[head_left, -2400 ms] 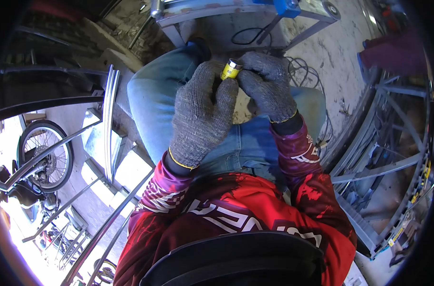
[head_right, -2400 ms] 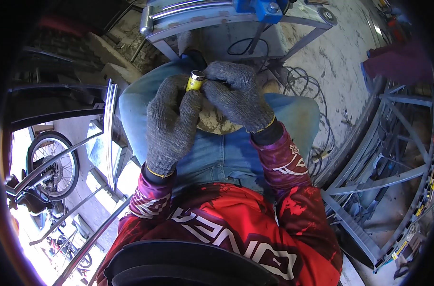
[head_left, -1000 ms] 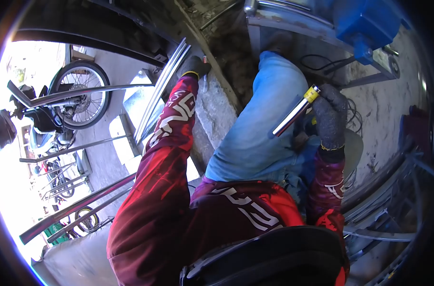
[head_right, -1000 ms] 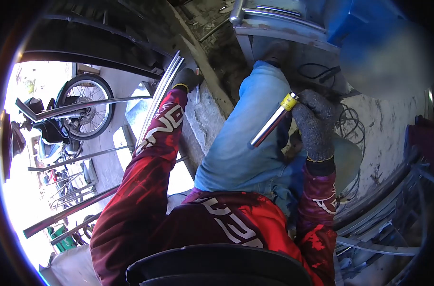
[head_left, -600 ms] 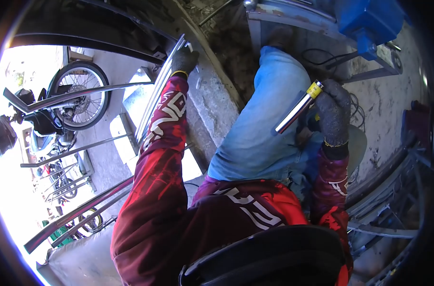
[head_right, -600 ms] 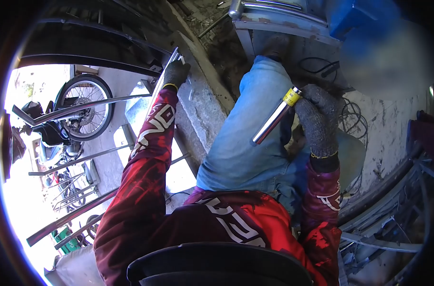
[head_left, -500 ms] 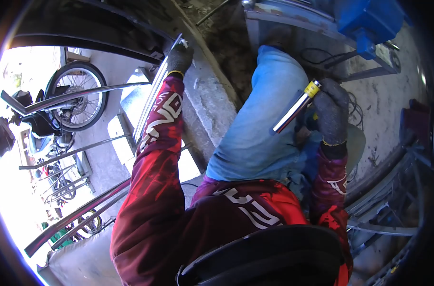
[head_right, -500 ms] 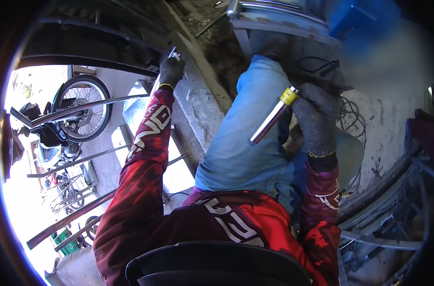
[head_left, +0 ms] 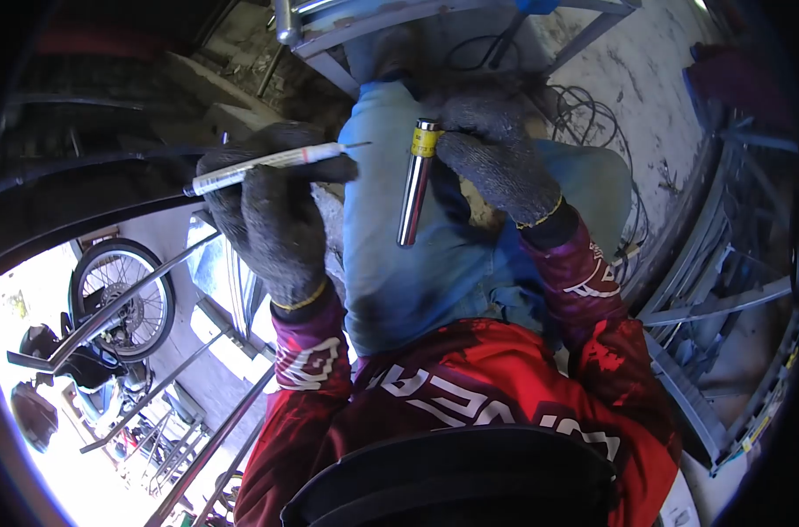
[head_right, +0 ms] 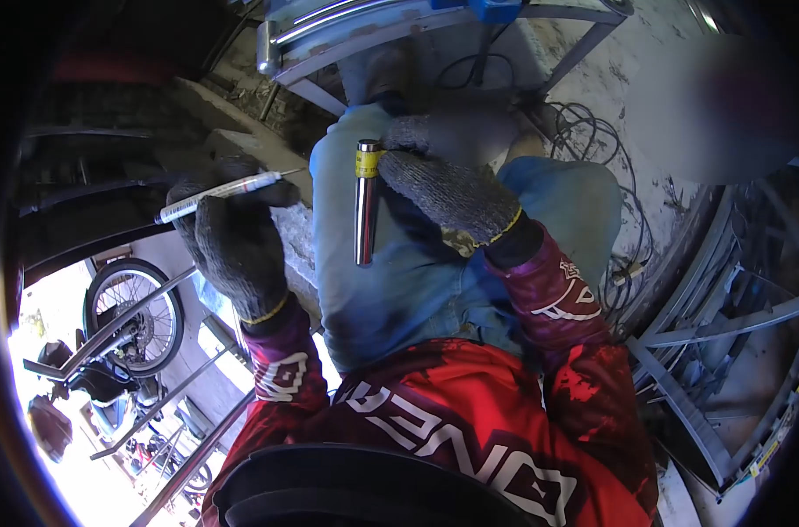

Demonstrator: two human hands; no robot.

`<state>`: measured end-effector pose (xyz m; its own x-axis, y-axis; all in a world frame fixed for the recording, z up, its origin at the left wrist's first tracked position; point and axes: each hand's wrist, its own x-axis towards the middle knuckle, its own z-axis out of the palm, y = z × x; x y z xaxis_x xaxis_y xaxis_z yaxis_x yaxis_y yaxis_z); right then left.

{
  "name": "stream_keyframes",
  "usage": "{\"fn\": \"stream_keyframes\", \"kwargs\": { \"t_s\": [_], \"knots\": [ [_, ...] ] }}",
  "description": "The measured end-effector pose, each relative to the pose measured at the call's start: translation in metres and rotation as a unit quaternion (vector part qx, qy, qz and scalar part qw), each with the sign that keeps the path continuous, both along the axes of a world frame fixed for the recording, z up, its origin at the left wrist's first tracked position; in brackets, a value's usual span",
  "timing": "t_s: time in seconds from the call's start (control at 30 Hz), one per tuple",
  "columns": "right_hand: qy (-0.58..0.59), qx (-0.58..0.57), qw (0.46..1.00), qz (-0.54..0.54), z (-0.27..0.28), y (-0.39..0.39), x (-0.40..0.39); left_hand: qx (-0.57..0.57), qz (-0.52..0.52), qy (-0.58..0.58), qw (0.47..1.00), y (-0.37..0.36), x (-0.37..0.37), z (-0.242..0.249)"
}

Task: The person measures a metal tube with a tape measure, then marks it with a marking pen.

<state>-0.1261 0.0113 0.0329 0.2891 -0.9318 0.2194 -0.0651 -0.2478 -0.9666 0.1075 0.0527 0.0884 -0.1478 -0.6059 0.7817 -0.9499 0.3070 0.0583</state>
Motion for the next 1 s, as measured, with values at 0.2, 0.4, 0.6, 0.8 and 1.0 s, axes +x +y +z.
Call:
{"fn": "stream_keyframes", "kwargs": {
  "t_s": [0.2, 0.4, 0.6, 0.8, 1.0],
  "knots": [
    [0.034, 0.043, 0.998, 0.025, 0.013, 0.0, -0.004, 0.175, -0.355, 0.625, 0.673, -0.002, -0.046, 0.003],
    [0.091, -0.123, 0.988, -0.012, 0.009, 0.009, -0.002, 0.178, -0.311, 0.504, 0.786, 0.008, -0.045, 0.01],
    [0.065, -0.031, 0.997, -0.018, 0.028, 0.011, 0.002, 0.145, -0.21, 0.31, 0.916, 0.015, -0.054, 0.019],
    [0.087, -0.086, 0.992, -0.027, 0.024, 0.01, 0.001, 0.163, -0.177, 0.306, 0.921, 0.018, -0.063, 0.018],
    [0.087, -0.112, 0.989, -0.048, 0.025, 0.011, 0.002, 0.179, -0.165, 0.258, 0.935, 0.021, -0.07, 0.021]
  ]
}}
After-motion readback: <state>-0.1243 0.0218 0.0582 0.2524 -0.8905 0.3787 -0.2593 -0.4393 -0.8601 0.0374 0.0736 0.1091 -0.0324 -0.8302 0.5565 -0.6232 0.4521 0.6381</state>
